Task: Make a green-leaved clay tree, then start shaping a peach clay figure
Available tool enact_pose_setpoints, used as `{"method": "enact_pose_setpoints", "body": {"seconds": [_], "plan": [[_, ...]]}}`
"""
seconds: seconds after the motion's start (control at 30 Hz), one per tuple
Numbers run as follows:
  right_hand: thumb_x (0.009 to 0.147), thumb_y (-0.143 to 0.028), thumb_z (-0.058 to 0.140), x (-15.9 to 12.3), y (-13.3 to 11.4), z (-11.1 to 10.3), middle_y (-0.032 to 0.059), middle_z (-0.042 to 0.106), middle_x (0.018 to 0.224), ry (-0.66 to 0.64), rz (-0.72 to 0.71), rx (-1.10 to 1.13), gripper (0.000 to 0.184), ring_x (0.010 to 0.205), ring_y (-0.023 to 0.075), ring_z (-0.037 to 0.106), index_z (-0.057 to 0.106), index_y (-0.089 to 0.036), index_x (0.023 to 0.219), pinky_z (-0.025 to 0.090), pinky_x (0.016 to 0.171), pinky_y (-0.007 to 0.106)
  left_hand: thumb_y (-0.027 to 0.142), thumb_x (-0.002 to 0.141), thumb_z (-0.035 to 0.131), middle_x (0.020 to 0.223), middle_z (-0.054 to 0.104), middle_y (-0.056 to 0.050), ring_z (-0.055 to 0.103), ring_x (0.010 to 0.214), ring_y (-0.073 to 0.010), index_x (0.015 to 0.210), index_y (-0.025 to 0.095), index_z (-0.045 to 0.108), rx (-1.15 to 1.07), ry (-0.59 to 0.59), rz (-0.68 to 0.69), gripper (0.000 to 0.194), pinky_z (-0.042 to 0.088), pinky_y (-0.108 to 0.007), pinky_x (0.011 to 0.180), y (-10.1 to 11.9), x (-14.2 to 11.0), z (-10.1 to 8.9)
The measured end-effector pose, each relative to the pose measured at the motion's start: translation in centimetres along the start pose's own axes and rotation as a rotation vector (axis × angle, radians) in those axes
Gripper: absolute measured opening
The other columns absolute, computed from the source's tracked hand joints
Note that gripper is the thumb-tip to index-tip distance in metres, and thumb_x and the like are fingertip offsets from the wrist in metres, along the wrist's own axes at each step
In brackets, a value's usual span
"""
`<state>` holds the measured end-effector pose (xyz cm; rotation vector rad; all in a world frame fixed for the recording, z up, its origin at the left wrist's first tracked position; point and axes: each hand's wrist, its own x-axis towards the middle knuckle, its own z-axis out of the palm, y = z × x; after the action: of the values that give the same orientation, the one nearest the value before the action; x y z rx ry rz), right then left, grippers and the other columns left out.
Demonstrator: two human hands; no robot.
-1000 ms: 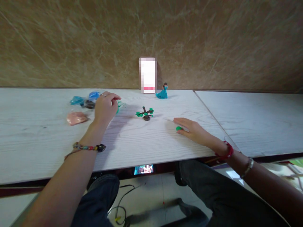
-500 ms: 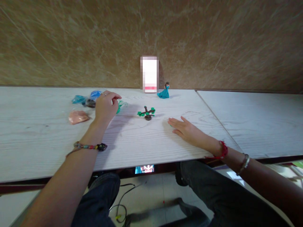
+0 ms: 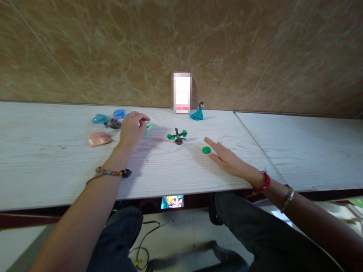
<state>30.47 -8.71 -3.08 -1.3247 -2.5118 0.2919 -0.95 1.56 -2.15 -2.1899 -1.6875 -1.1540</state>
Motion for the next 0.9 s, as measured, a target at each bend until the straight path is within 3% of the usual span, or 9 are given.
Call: {"method": "enact_pose_setpoints", "body": {"seconds": [0.17,0.4,0.57,0.63,0.77,0.9], "plan": [[0.089,-0.037,0.026,-0.23,-0.06,0.16,0.0075,0.027,0.142,-0.105,-0.130,-0.154,0.049,0.131,0.0199,0.024,0.027,-0.020,0.136,0.015,0.106,0.050,0.012,0.072,0.036,0.082,0.059,-0.005,0.054,0.083,-0.0185,0.072,0.021,0.058,0.003,-0.020,-0.001,0.023,0.041,-0.031,0.077,0.19,0.05,-0.15],[0.090,-0.036,0.024,-0.16,0.19,-0.24,0.0102,0.026,0.142,-0.004,-0.022,-0.043,0.053,0.130,0.0194,0.025,0.014,-0.017,0.139,0.022,0.105,0.048,0.011,0.072,0.037,0.082,0.059,-0.003,0.054,0.082,-0.0183,0.071,0.023,0.056,0.001,-0.034,-0.022,0.023,0.041,-0.030,0.077,0.23,0.12,-0.19],[0.090,-0.036,0.024,0.07,0.49,-0.24,0.0065,0.030,0.141,-0.109,-0.121,-0.232,0.048,0.129,0.0201,0.029,0.028,-0.019,0.135,0.018,0.105,0.052,0.013,0.073,0.036,0.082,0.059,-0.004,0.054,0.083,-0.0181,0.071,0.023,0.056,0.008,-0.041,-0.023,0.023,0.041,-0.030,0.078,0.27,0.15,-0.22],[0.090,-0.035,0.023,0.13,0.39,-0.29,0.0056,0.032,0.140,-0.097,-0.107,-0.256,0.047,0.129,0.0198,0.029,0.029,-0.020,0.134,0.018,0.105,0.052,0.013,0.073,0.036,0.081,0.059,-0.004,0.054,0.083,-0.0185,0.071,0.023,0.056,0.014,-0.043,-0.017,0.023,0.041,-0.030,0.077,0.18,0.16,-0.19],[0.090,-0.034,0.023,0.02,-0.06,-0.34,0.0060,0.027,0.142,-0.059,-0.095,-0.215,0.048,0.131,0.0192,0.024,0.025,-0.019,0.136,0.021,0.104,0.050,0.012,0.072,0.036,0.081,0.059,-0.005,0.054,0.083,-0.0190,0.071,0.022,0.057,0.008,-0.029,0.012,0.023,0.041,-0.030,0.077,0.00,0.15,-0.14],[0.089,-0.035,0.026,-0.25,-0.13,-0.22,0.0051,0.026,0.142,-0.126,-0.124,-0.127,0.049,0.130,0.0200,0.025,0.024,-0.023,0.137,0.018,0.105,0.052,0.011,0.071,0.036,0.080,0.059,-0.005,0.055,0.079,-0.0182,0.072,0.020,0.058,0.018,-0.020,0.020,0.024,0.042,-0.030,0.075,0.05,0.11,-0.17]]}}
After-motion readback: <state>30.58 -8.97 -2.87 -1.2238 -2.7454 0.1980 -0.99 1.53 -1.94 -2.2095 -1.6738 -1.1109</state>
